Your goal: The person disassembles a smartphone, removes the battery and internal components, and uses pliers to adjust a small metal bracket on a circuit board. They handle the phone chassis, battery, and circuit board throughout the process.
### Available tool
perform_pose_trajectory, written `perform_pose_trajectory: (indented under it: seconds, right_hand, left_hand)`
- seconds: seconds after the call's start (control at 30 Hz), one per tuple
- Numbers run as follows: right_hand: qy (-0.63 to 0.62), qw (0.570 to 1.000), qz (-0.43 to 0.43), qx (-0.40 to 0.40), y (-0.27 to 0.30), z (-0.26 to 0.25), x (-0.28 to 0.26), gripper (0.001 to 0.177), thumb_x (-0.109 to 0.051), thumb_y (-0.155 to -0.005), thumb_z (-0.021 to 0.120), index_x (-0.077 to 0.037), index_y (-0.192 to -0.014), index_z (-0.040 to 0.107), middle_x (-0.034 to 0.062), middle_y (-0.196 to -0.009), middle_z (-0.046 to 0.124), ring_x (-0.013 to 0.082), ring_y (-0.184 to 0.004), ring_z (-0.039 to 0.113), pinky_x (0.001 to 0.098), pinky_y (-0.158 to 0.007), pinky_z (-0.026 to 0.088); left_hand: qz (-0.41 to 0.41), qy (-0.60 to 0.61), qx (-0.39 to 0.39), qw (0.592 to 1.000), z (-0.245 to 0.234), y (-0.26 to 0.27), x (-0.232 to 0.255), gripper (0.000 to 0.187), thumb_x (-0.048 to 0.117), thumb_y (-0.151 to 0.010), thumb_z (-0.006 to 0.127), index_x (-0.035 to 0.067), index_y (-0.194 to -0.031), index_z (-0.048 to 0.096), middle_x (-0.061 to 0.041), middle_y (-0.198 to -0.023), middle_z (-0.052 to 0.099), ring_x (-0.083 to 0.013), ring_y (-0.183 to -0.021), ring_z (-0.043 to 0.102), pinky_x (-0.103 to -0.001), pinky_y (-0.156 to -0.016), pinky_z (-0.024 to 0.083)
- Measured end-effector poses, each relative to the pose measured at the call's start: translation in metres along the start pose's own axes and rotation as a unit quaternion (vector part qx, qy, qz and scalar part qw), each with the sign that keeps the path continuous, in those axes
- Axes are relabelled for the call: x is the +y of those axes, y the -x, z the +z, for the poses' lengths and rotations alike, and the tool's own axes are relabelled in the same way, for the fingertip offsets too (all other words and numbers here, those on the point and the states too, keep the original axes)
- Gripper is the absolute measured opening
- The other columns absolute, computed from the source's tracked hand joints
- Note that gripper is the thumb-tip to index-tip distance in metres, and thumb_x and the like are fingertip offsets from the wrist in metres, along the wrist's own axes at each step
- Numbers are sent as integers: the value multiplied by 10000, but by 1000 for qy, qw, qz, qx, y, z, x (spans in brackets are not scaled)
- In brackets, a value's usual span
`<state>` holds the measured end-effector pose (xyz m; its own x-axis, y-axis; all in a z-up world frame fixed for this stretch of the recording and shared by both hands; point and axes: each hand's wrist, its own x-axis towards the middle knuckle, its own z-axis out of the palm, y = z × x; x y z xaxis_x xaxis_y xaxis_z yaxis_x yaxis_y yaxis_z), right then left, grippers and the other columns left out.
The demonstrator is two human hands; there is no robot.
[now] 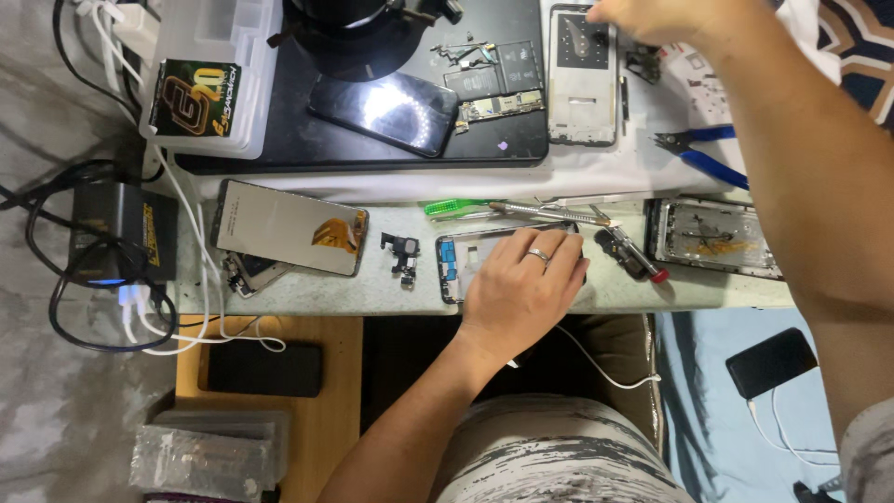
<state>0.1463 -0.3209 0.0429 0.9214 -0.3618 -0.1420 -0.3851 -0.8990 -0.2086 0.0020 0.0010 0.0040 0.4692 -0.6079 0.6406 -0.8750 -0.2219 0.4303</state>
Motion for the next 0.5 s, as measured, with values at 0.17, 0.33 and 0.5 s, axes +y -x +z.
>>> perform_pose_trajectory:
  seconds: [0.17, 0.33, 0.5]
  right_hand:
    - [71, 987, -126, 70, -19, 25, 0, 341, -378, -1098, 591, -73, -1163, 731, 189, -910, 728, 371, -747, 698, 501, -667, 533]
    - [6, 978, -183, 97, -30, 35, -5, 196, -226, -1092, 587, -99, -1157, 721, 154, -957, 740, 336, -803, 705, 471, -703, 540]
    - [1, 987, -144, 78, -36, 39, 3, 219, -263, -1106, 554, -104, -1159, 694, 180, -923, 714, 352, -729, 680, 482, -642, 528]
  left_hand:
    - [0, -6, -3, 1000, 1, 0, 1, 244, 148, -928, 754, 48, -1125, 653, -67, -1083, 672, -252, -1011, 643, -385, -898, 533]
    - [-2, -14, -5, 1000, 1, 0, 3, 249, 147, -921, 755, 47, -1122, 648, -66, -1084, 671, -250, -1005, 644, -380, -892, 535]
    - [-5, -10, -7, 1000, 1, 0, 3, 245, 146, -918, 757, 53, -1119, 651, -63, -1075, 670, -252, -994, 643, -381, -884, 535]
